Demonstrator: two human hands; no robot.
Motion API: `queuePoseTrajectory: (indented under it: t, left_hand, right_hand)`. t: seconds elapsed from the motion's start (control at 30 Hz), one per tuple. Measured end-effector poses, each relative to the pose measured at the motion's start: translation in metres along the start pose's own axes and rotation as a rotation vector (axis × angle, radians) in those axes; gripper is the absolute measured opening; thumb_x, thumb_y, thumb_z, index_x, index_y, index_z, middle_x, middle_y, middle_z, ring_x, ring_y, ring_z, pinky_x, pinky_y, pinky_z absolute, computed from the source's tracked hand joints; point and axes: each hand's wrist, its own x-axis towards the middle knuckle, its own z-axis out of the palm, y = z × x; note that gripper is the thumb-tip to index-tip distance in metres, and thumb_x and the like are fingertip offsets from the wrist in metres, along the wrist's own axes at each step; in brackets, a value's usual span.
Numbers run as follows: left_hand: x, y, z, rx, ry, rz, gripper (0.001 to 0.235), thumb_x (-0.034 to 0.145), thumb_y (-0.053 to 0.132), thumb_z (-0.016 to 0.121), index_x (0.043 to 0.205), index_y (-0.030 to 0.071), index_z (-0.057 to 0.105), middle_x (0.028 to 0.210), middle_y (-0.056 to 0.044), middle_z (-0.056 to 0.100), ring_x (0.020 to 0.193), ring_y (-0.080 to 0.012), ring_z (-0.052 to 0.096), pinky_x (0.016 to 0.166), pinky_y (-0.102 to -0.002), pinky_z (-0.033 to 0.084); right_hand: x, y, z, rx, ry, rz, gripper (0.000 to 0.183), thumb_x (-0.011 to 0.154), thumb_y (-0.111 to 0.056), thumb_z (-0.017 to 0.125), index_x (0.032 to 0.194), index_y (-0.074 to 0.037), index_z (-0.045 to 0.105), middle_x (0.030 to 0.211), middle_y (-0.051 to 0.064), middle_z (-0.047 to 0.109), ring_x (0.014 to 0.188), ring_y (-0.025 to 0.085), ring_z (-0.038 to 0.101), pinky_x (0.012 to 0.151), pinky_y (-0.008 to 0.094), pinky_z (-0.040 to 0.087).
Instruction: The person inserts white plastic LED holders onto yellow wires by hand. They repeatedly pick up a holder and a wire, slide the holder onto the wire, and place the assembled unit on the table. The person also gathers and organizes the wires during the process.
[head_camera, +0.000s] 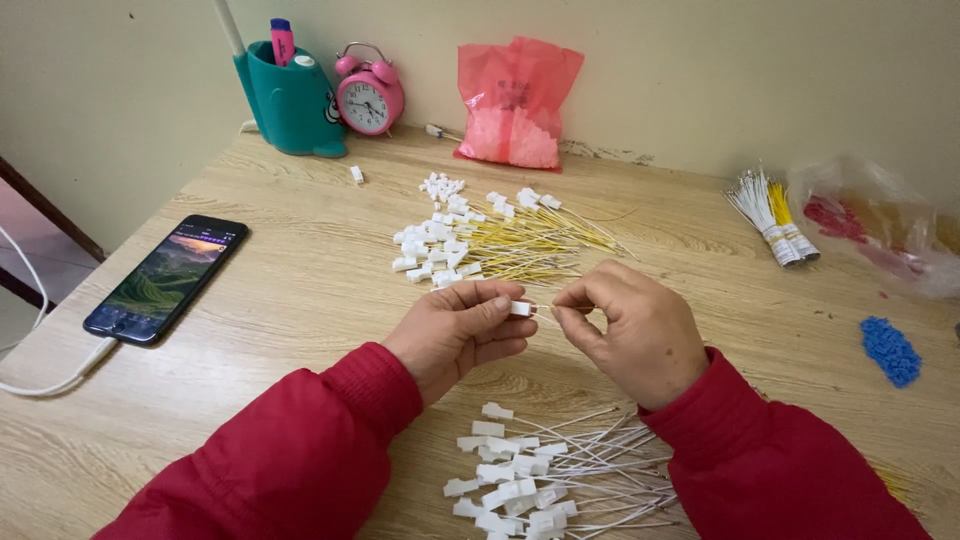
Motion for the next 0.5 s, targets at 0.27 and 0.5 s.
queuePoseTrajectory:
  t: [0.27,0.5]
  left_hand:
    - [-0.0002,-0.0044,0.0027,-0.036,0.003,0.003,0.023,0.088,0.006,0.066,0.11,-0.003,0.063,0.1,-0.021,0.071,0.088,-0.0321,0.072,0.079,-0.044,0.062]
    - [-0.0024,-0.0084,0.0055,-0.045,0.014,-0.003,0.021,0.087,0.006,0.067,0.107,-0.002,0.064,0.101,-0.021,0.071,0.088,-0.0326,0.072,0.08,-0.044,0.062]
  right_hand:
    - [-0.0027,-0.0061,0.0048,-0.003,0.015,-0.042,0.007,0.079,-0.015,0.072,0.075,-0.02,0.071,0.07,-0.003,0.065,0.073,0.016,0.07,0.066,0.027,0.054]
    - [-0.0027,-0.0052,0.0072,0.043,-0.006,-0.036,0.005,0.08,-0.015,0.073,0.077,-0.019,0.072,0.07,-0.002,0.065,0.068,0.016,0.069,0.061,0.026,0.053]
